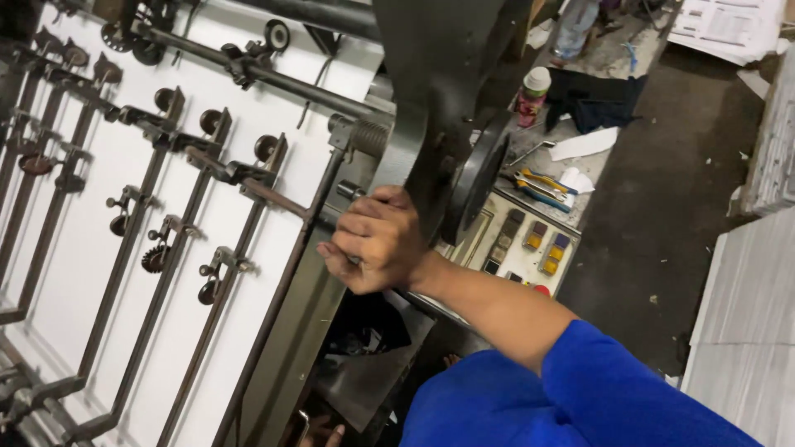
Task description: The recorder is operating an industrial printing press, adjusting rollers and using the control panel to manage the print job.
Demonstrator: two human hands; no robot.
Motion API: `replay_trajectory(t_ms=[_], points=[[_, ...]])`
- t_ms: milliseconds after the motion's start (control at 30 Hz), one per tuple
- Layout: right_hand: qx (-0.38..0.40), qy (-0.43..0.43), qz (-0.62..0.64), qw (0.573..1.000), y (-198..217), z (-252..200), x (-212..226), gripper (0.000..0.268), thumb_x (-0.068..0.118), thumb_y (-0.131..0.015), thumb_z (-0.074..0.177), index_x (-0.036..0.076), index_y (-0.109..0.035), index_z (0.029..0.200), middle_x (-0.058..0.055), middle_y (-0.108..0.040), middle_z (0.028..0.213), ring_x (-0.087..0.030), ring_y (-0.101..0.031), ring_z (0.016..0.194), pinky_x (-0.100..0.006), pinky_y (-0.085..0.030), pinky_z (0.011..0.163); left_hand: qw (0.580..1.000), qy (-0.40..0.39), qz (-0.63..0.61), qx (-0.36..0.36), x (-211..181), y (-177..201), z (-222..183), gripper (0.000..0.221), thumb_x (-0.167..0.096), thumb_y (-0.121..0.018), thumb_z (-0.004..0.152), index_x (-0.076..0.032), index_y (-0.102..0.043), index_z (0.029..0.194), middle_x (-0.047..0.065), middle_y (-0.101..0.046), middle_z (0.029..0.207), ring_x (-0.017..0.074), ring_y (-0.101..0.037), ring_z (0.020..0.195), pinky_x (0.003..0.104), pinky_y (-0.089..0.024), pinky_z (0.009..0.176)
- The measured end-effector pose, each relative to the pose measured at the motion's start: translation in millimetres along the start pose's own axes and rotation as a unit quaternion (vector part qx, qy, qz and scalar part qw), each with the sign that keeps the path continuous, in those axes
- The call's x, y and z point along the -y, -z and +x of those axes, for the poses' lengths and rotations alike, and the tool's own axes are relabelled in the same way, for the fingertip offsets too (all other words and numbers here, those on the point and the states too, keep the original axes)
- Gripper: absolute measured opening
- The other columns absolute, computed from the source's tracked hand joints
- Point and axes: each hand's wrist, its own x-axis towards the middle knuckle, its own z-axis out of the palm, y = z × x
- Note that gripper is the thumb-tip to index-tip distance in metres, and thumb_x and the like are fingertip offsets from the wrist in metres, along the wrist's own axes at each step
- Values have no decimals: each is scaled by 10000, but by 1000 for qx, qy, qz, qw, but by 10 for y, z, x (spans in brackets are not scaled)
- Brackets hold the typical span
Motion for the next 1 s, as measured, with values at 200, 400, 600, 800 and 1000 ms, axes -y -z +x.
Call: replay_trajectory(t_ms=[200,400,600,800,1000], points=[[1,-8,-2,1000,31,-3,23,273,193,-785,843,141,-641,618,-2,-640,713,-161,-618,690,-360,-420,885,949,-39,165,-266,88,-349,-207,562,-385,-841,805,-57,-703,1240,101,-711,839,254,-670,740,491,-628,727],[-5,-10,-4,1000,33,14,40,289,198,-792,856,139,-633,623,-5,-638,717,-172,-619,704,-351,-411,865,971,-51,151,-178,86,-158,-321,666,-393,-864,814,-12,-618,1302,115,-602,765,244,-615,677,453,-574,755],[12,-13,-19,1000,25,39,82,287,186,-795,845,125,-611,633,-18,-654,764,-189,-640,739,-367,-410,850,960,90,204,-167,-257,-298,-485,698,-453,-812,851,-121,-567,1413,77,-713,1027,239,-670,1019,469,-518,989],[14,22,-36,999,-80,14,44,209,152,-787,803,126,-640,658,-18,-643,749,-199,-625,732,-398,-388,838,924,84,312,-205,-1576,-1199,-1766,670,-573,-689,856,-189,-622,1400,52,-746,1322,197,-665,1254,345,-468,1129],[66,7,-55,996,-90,-39,50,225,127,-772,828,134,-603,680,-7,-653,768,-207,-623,763,-393,-383,909,902,53,357,-236,-1819,-1329,-2044,736,-596,-676,876,-235,-486,1488,63,-484,1549,267,-455,1431,356,-398,1159]])
